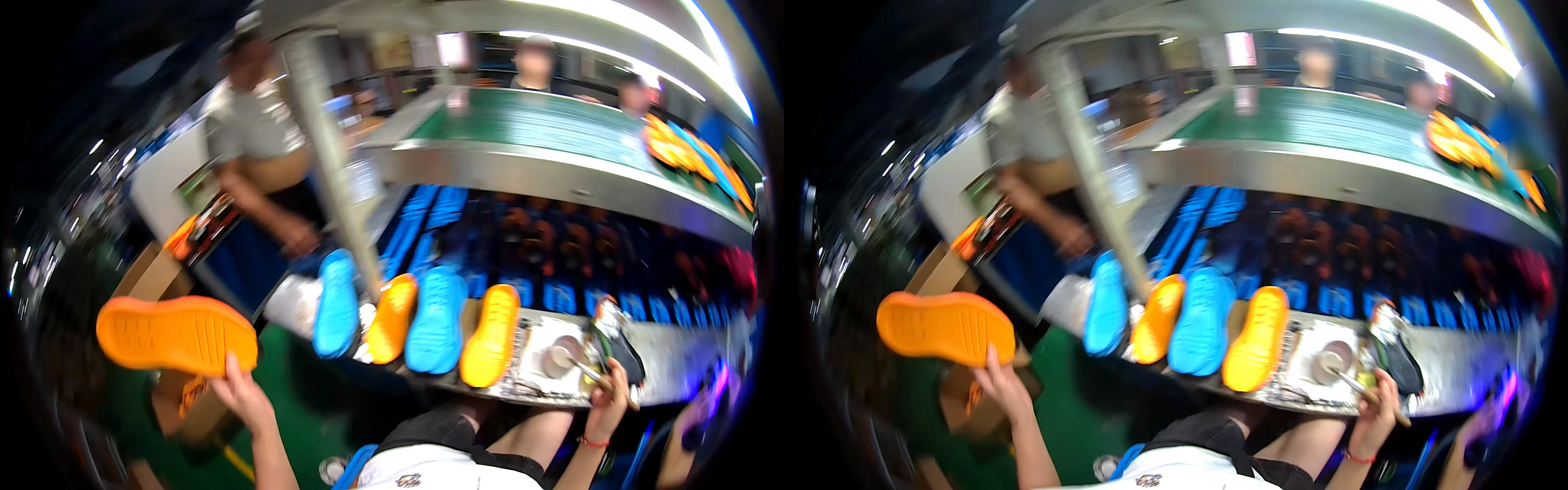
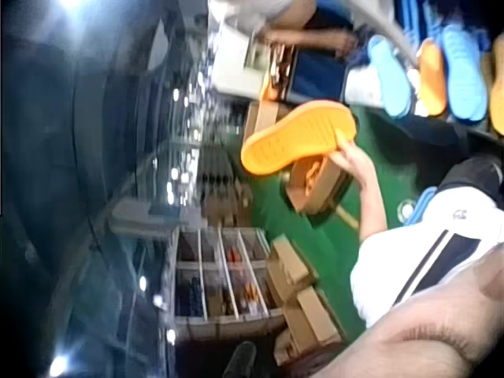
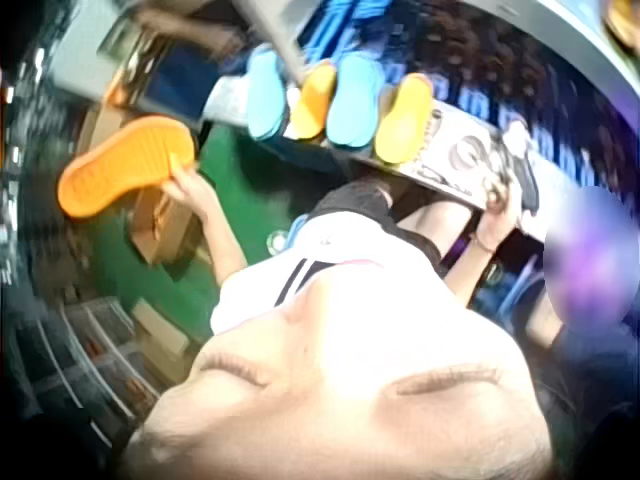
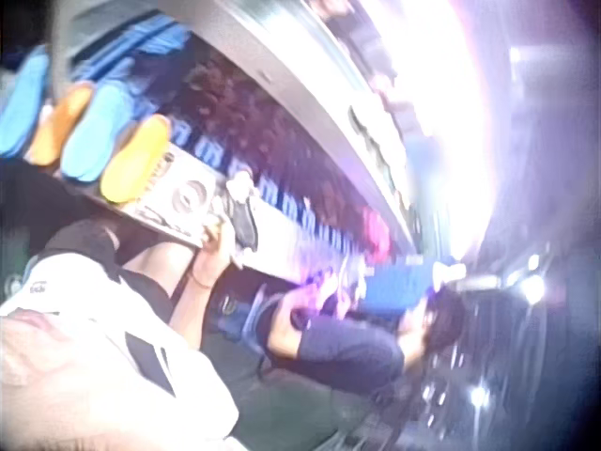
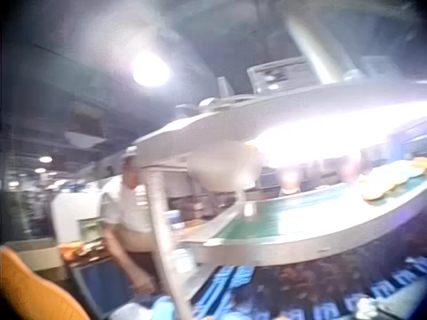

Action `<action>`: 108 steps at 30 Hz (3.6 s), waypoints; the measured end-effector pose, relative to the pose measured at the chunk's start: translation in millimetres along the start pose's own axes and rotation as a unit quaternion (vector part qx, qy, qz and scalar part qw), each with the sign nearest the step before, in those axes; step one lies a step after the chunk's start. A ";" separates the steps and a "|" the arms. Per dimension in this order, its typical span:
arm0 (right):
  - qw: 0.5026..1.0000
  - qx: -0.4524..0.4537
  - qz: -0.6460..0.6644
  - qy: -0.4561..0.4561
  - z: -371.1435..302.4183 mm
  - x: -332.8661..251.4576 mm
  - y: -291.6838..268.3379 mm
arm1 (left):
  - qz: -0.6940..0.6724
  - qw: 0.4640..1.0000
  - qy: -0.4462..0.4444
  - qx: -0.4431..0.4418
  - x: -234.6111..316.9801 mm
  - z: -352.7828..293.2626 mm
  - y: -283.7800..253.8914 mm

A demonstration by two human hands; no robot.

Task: The person applies a liquid adhesive from a small cup onto the surface and edges of various blue and orange shoe soles using a brush, then places the finished soles onto a moving conveyor belt.

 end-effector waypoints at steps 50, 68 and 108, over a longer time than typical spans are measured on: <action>0.947 -0.078 -0.310 -0.010 59.2 3.1 11.5 | -0.116 0.709 -0.410 -0.562 -124.5 -311.8 272.5; 0.894 -0.230 -0.376 -0.079 25.6 -4.3 78.3 | -0.125 0.717 -0.368 -0.579 -113.5 -308.0 272.1; 0.884 -0.228 -0.389 -0.128 20.0 -22.3 72.8 | -0.113 0.721 -0.333 -0.597 -96.0 -299.0 268.3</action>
Point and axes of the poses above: each hand's wrist, its own z-axis towards the middle knuckle, its own y-axis out of the palm, x = y × z, the point moved 7 cm from there along z, towards the middle knuckle, and after that the axes turned 1 degree about y, right-handed, at the moved point
